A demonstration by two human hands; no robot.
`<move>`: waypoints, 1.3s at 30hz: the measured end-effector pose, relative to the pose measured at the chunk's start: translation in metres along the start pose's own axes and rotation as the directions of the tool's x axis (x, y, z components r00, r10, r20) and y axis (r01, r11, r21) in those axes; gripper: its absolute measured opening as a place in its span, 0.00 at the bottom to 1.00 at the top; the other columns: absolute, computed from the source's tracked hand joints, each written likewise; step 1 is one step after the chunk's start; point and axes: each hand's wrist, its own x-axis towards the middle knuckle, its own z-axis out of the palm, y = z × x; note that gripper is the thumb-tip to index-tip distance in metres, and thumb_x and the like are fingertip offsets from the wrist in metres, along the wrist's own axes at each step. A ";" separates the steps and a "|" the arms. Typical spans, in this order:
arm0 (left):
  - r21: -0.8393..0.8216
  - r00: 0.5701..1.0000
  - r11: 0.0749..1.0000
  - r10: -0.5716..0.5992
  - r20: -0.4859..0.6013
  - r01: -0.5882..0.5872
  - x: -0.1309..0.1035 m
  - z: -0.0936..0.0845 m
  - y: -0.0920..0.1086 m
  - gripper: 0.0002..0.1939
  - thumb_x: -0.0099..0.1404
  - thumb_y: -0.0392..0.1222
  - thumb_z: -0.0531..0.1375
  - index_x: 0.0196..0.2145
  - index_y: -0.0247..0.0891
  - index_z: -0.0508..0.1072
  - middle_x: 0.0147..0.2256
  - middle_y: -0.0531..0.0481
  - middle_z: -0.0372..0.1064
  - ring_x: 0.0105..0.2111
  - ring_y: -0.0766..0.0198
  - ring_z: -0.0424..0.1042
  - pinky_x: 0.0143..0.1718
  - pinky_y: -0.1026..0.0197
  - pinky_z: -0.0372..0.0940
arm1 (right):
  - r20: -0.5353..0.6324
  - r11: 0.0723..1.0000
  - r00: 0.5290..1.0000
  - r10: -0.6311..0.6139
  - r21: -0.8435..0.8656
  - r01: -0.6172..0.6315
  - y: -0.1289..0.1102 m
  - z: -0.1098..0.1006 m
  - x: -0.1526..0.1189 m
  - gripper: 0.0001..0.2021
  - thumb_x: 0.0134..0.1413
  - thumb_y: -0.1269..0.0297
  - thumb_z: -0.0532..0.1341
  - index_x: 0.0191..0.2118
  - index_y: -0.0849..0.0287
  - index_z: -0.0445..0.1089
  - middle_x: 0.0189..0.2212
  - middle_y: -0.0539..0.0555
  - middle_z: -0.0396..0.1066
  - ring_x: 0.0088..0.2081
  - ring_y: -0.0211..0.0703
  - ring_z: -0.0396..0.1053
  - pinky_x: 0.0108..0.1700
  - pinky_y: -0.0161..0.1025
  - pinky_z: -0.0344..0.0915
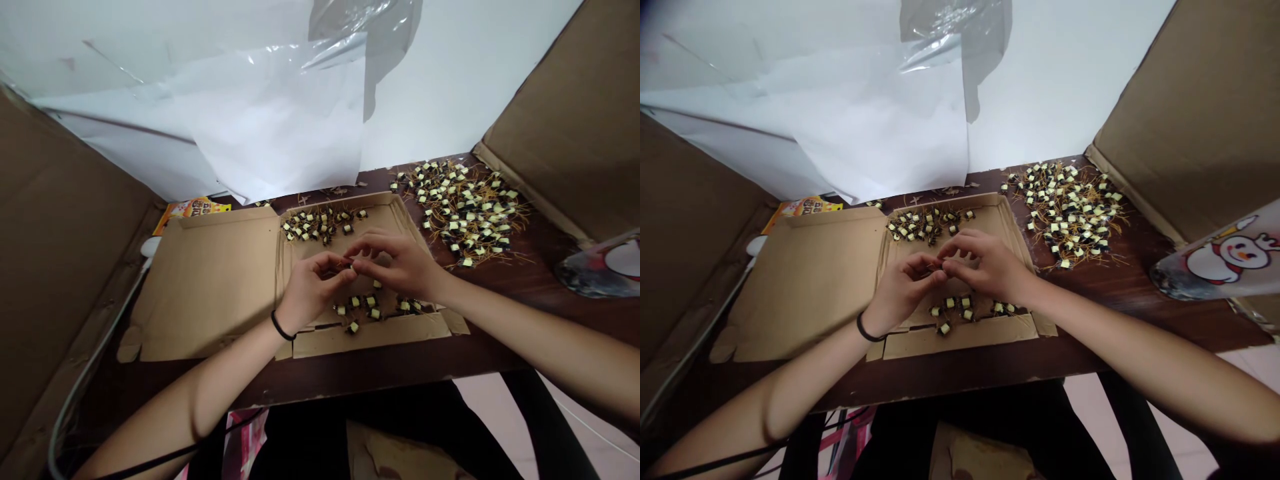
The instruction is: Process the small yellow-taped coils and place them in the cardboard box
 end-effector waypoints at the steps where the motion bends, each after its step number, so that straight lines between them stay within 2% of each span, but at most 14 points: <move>1: -0.002 1.000 1.000 -0.004 -0.002 0.004 0.000 0.000 -0.001 0.12 0.49 0.44 0.69 0.29 0.34 0.75 0.28 0.49 0.75 0.28 0.68 0.71 0.31 0.65 0.65 | -0.005 1.000 1.000 -0.004 -0.003 0.004 0.000 0.000 0.000 0.07 0.54 0.62 0.61 0.35 0.59 0.74 0.32 0.53 0.71 0.34 0.38 0.67 0.34 0.35 0.61; 6: 0.011 1.000 1.000 -0.029 -0.002 0.029 0.000 0.000 0.000 0.14 0.48 0.45 0.70 0.29 0.34 0.75 0.28 0.49 0.75 0.27 0.68 0.70 0.30 0.65 0.64 | -0.073 0.999 0.996 0.047 -0.019 -0.048 -0.002 0.000 -0.001 0.06 0.51 0.63 0.63 0.29 0.59 0.73 0.28 0.52 0.71 0.32 0.38 0.67 0.33 0.35 0.61; 11: -0.016 0.999 0.999 -0.042 -0.035 0.041 -0.001 0.001 0.005 0.14 0.49 0.45 0.69 0.30 0.33 0.75 0.28 0.49 0.75 0.27 0.69 0.70 0.30 0.66 0.63 | -0.070 0.983 0.985 0.161 0.104 -0.153 0.000 0.001 0.001 0.08 0.53 0.61 0.59 0.28 0.59 0.68 0.24 0.50 0.69 0.27 0.36 0.65 0.29 0.34 0.60; 26: -0.136 0.998 0.990 -0.045 -0.040 0.039 -0.001 0.002 0.000 0.14 0.49 0.45 0.69 0.29 0.33 0.73 0.27 0.51 0.72 0.27 0.70 0.69 0.31 0.65 0.62 | -0.110 0.982 0.978 0.177 0.086 -0.168 -0.001 0.003 0.001 0.09 0.53 0.60 0.57 0.26 0.58 0.62 0.20 0.46 0.59 0.23 0.33 0.53 0.25 0.34 0.50; 34: -0.115 1.000 0.993 0.005 -0.020 -0.007 0.000 0.000 -0.002 0.14 0.50 0.44 0.69 0.28 0.33 0.71 0.27 0.52 0.71 0.27 0.70 0.68 0.31 0.66 0.62 | -0.026 0.954 0.967 0.252 0.174 -0.243 0.003 0.005 0.003 0.10 0.52 0.58 0.56 0.25 0.58 0.59 0.20 0.45 0.56 0.22 0.33 0.52 0.25 0.34 0.51; 39: -0.119 1.000 0.993 -0.006 -0.016 0.004 0.001 0.000 -0.001 0.13 0.50 0.44 0.69 0.28 0.34 0.71 0.27 0.52 0.71 0.28 0.70 0.68 0.31 0.66 0.62 | 0.036 0.943 0.970 0.238 0.231 -0.240 0.003 0.001 0.004 0.07 0.51 0.60 0.55 0.27 0.57 0.60 0.21 0.45 0.57 0.24 0.33 0.54 0.27 0.34 0.52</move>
